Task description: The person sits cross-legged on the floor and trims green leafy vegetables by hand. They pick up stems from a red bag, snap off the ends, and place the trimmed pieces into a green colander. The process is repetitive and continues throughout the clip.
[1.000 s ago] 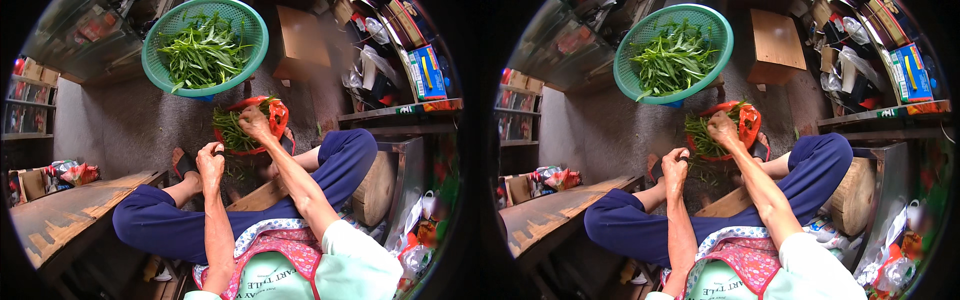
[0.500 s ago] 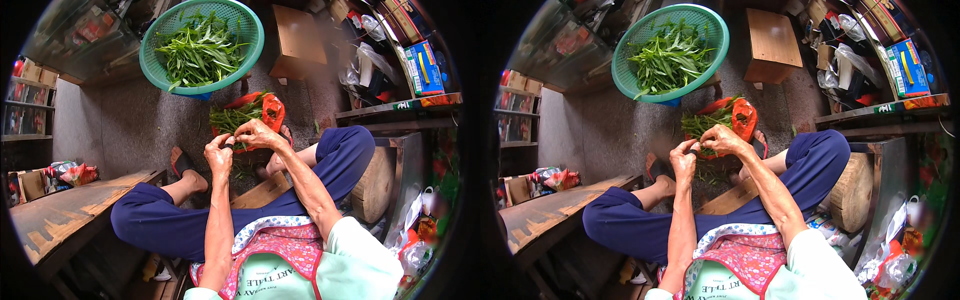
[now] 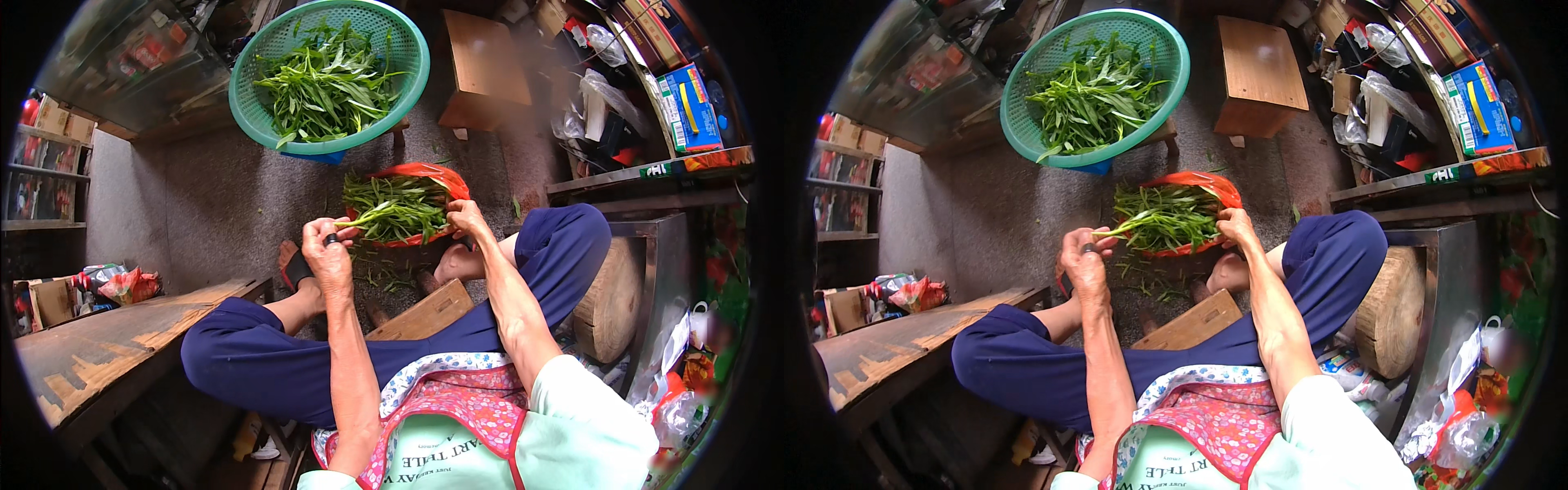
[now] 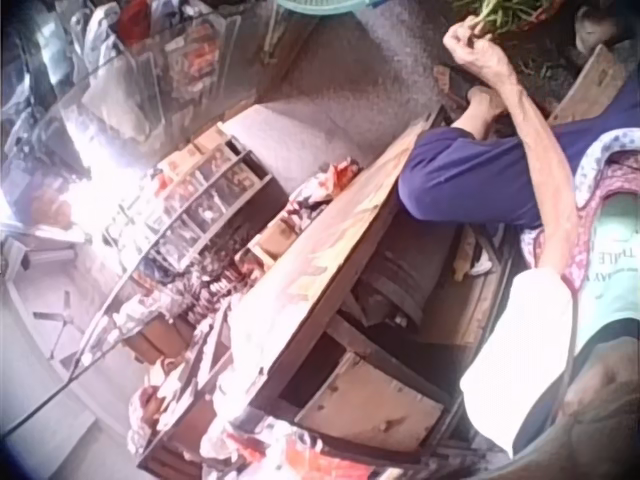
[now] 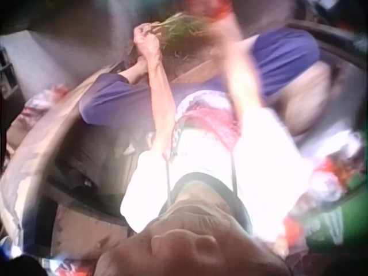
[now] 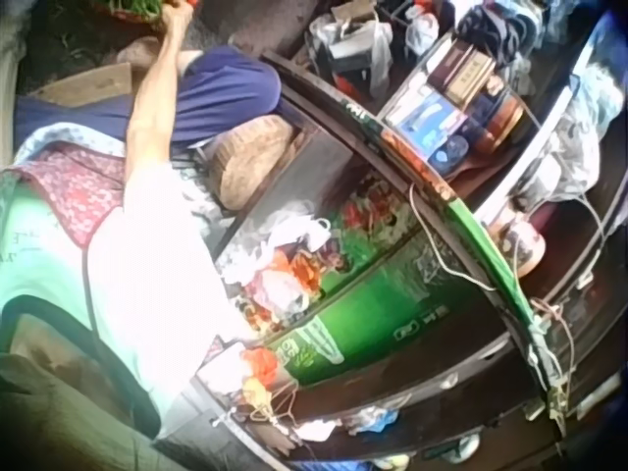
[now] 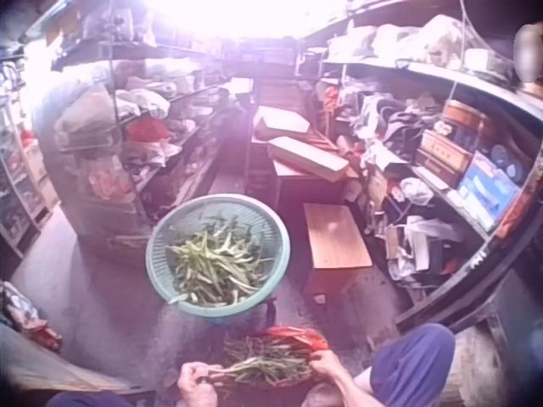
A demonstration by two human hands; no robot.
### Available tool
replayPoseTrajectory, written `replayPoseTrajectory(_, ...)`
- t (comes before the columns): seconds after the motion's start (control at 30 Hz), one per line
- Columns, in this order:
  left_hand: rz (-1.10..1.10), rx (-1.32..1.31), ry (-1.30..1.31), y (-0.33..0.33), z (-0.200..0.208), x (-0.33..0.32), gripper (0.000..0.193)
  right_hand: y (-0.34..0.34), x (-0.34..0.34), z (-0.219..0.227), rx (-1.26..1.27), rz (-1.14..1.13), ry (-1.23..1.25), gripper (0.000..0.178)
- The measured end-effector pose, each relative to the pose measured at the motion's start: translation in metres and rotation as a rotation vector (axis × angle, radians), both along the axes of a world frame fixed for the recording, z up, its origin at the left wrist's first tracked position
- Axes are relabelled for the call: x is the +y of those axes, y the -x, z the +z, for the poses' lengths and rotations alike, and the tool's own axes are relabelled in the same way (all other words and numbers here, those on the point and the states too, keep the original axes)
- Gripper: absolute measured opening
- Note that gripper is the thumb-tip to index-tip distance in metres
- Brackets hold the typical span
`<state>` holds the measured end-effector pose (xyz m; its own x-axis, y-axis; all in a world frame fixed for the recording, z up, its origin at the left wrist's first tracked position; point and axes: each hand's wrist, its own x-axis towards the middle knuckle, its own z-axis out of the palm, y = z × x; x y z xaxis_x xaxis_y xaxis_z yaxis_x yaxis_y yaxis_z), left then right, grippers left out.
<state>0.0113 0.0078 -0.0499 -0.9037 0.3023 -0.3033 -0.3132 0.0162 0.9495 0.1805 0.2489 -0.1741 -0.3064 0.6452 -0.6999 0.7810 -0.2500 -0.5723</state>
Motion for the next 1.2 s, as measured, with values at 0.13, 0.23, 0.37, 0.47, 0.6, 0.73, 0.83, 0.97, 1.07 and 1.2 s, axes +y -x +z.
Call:
replayPoseTrajectory(0.13, 0.004, -0.227, -0.268, 0.009, 0.016, -0.013, 0.012, 0.029, -0.001, 0.039, 0.188, 0.233, -0.451, 0.026)
replayPoseTrajectory(0.23, -0.002, -0.262, -0.376, 0.010, 0.003, -0.020, 0.013, 0.061, -0.007, 0.097, 0.462, 0.174, -0.414, 0.022)
replayPoseTrajectory(0.37, 0.015, -0.268, -0.418, 0.010, -0.003, -0.018, 0.015, 0.071, -0.018, 0.163, 0.615, 0.395, 0.187, 0.020)
replayPoseTrajectory(0.47, 0.083, -0.288, -0.434, 0.008, 0.002, -0.014, 0.022, 0.062, -0.026, 0.152, 0.646, 0.388, 0.288, 0.016)
replayPoseTrajectory(0.6, 0.020, -0.218, -0.489, 0.004, 0.006, -0.010, 0.030, 0.054, -0.033, 0.138, 0.625, 0.247, 0.191, 0.018)
replayPoseTrajectory(0.73, 0.010, -0.172, -0.338, 0.003, 0.016, -0.003, 0.024, 0.057, -0.038, 0.150, 0.643, 0.275, -0.010, 0.024)
replayPoseTrajectory(0.83, 0.032, -0.118, -0.256, 0.004, 0.013, -0.006, 0.022, 0.050, -0.026, 0.159, 0.671, 0.260, 0.133, 0.025)
replayPoseTrajectory(0.97, 0.030, -0.066, -0.251, 0.002, 0.012, -0.005, 0.022, 0.043, -0.024, 0.159, 0.573, 0.377, 0.216, 0.021)
replayPoseTrajectory(1.07, 0.031, -0.040, -0.180, 0.002, 0.013, -0.006, 0.023, 0.045, -0.030, 0.155, 0.414, 0.632, -0.139, 0.023)
replayPoseTrajectory(1.2, 0.066, -0.110, -0.223, 0.001, 0.012, -0.008, 0.021, 0.055, -0.047, 0.159, 0.294, 0.697, -0.391, 0.023)
